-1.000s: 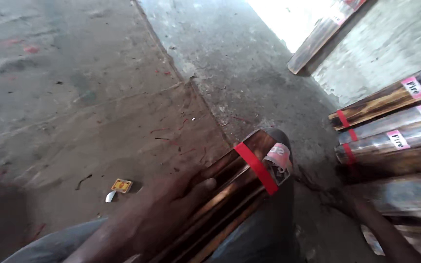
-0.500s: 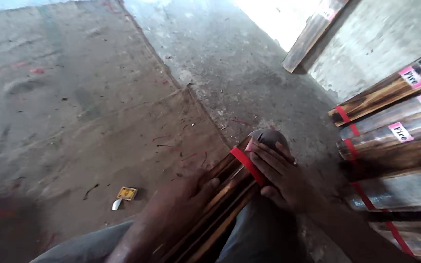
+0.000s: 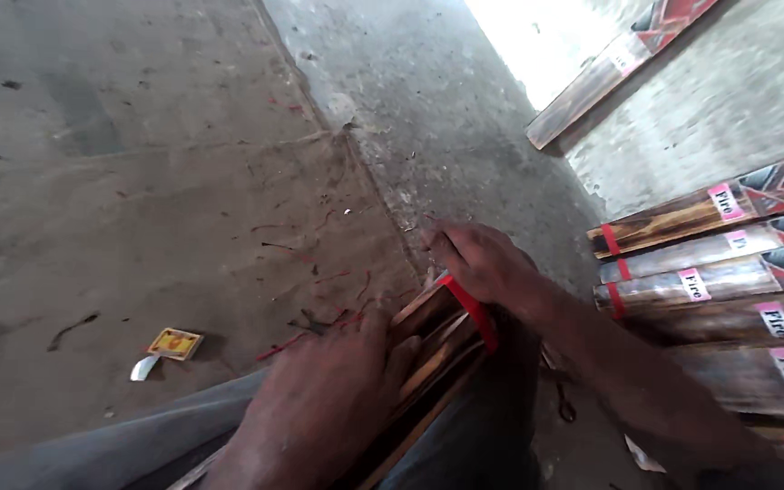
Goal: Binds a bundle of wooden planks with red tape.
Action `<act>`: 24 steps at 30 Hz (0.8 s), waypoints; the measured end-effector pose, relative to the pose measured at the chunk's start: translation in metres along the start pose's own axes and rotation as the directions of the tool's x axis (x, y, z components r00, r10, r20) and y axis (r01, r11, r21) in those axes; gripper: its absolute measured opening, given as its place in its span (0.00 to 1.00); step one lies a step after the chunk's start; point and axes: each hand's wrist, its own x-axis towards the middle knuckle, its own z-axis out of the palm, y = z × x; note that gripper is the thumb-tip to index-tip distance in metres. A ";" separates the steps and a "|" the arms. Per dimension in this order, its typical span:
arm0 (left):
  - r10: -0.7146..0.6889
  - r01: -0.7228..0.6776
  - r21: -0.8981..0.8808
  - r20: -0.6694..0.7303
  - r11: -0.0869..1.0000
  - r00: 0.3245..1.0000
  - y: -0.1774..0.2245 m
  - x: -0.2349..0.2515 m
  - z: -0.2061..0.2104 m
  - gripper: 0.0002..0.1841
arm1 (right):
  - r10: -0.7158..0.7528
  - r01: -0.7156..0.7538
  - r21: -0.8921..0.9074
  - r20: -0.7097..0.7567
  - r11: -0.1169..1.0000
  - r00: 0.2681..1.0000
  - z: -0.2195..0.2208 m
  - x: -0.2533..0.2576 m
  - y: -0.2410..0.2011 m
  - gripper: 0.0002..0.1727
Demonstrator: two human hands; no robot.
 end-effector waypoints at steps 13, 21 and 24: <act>-0.021 0.021 -0.007 0.059 1.000 0.998 -0.006 0.003 -0.007 0.35 | 0.126 -0.387 0.642 0.413 0.662 0.902 -0.012 0.043 0.013 0.50; -0.008 0.008 -0.016 0.021 1.000 1.000 0.003 0.001 0.006 0.34 | -0.041 0.036 0.118 0.043 0.992 0.998 0.008 0.002 0.000 0.26; 0.060 -0.066 -0.038 -0.144 0.997 0.988 -0.001 -0.011 0.007 0.34 | -0.068 0.061 0.065 0.118 0.996 0.991 0.002 0.001 -0.004 0.30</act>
